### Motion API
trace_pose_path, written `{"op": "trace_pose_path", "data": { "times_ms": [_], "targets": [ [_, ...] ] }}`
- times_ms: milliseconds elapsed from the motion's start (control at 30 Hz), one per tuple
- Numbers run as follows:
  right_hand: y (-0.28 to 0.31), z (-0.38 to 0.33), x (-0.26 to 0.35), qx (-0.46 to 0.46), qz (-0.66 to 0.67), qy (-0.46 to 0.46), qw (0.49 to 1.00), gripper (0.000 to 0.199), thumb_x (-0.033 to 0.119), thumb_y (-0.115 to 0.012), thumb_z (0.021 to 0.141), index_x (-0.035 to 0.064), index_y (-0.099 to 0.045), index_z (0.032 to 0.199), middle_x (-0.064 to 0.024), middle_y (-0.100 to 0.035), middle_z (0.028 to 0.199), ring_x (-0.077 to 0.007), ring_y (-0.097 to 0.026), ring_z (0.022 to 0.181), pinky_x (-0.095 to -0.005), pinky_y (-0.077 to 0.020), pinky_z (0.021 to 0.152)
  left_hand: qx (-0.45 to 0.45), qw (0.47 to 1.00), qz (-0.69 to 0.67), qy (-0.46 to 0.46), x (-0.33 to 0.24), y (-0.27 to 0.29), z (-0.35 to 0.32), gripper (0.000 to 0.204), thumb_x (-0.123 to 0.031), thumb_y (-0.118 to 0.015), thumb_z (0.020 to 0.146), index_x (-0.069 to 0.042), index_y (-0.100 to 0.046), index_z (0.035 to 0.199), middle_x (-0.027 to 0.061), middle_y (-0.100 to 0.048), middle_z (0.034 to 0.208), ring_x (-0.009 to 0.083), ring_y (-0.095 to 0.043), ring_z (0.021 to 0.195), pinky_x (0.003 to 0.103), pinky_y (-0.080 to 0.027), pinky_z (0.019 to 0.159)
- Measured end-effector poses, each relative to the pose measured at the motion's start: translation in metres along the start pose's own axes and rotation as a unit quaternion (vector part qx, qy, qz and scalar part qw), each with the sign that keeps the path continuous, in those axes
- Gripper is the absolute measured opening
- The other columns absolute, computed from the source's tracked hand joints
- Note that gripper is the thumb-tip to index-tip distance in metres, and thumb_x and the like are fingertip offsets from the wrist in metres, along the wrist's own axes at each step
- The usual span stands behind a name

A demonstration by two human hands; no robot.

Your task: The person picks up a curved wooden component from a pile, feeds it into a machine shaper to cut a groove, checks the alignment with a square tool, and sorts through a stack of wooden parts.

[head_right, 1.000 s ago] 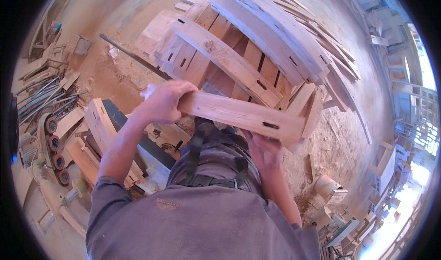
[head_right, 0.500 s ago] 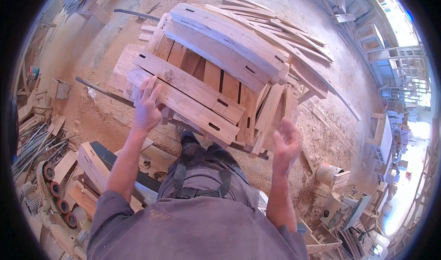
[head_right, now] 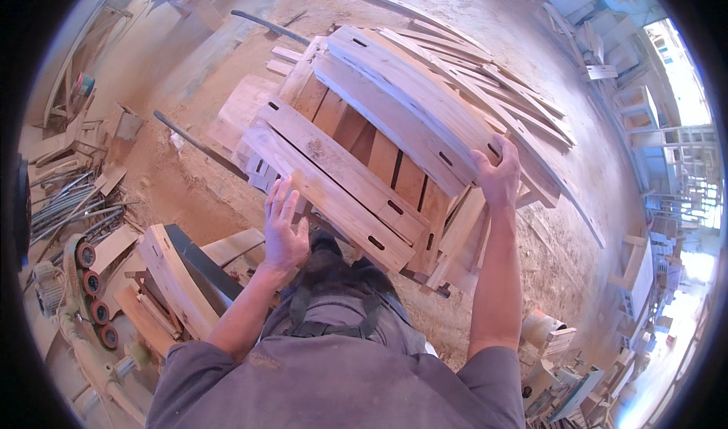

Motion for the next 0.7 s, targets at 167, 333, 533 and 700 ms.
{"op": "trace_pose_path", "data": {
  "times_ms": [167,333,533,700],
  "targets": [
    [-0.002,-0.053,0.039,-0.022,-0.165,0.201,0.965,0.061,0.005,-0.088,0.070,0.0060,-0.058,0.123,-0.0183,-0.057,0.134,-0.0370,-0.047,0.136,-0.0460,-0.0448,0.110,-0.041,0.999,0.004,-0.006,0.012,0.014,-0.001,0.050,0.005,-0.070,0.079,0.006,-0.060,0.128,0.0234,-0.046,0.155,0.0458,-0.036,0.147,0.053,-0.032,0.121],
    [-0.010,-0.073,0.026,-0.046,-0.119,0.141,0.982,0.071,-0.002,-0.084,0.070,0.0083,-0.053,0.133,-0.0199,-0.058,0.131,-0.0401,-0.055,0.128,-0.0466,-0.0471,0.107,-0.056,0.998,0.011,-0.017,0.013,0.022,0.013,0.048,0.005,-0.069,0.079,0.006,-0.060,0.126,0.0218,-0.051,0.150,0.0446,-0.041,0.143,0.052,-0.035,0.118],
    [-0.005,-0.086,0.043,-0.078,-0.104,0.165,0.978,0.075,-0.001,-0.086,0.068,0.0053,-0.053,0.136,-0.0195,-0.061,0.123,-0.0393,-0.061,0.116,-0.0470,-0.0503,0.099,-0.036,0.997,-0.051,-0.055,0.001,0.016,0.048,0.051,0.006,-0.068,0.081,0.006,-0.056,0.130,0.0229,-0.050,0.152,0.0454,-0.041,0.145,0.054,-0.033,0.119],
    [-0.002,-0.138,0.100,-0.092,-0.085,0.244,0.962,0.082,0.009,-0.091,0.064,0.0005,-0.053,0.136,-0.0184,-0.062,0.116,-0.0334,-0.062,0.104,-0.0426,-0.0513,0.090,-0.006,0.983,-0.068,-0.173,-0.031,-0.003,0.100,0.073,0.001,-0.073,0.081,-0.003,-0.040,0.146,0.0262,-0.038,0.159,0.0493,-0.034,0.149,0.057,-0.029,0.121]
  ]
}}
Point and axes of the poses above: each hand's wrist, its own z-axis towards the middle knuckle, its own y-axis out of the back of the hand, x = y × z, the point moved 4 cm from there along z, towards the middle knuckle
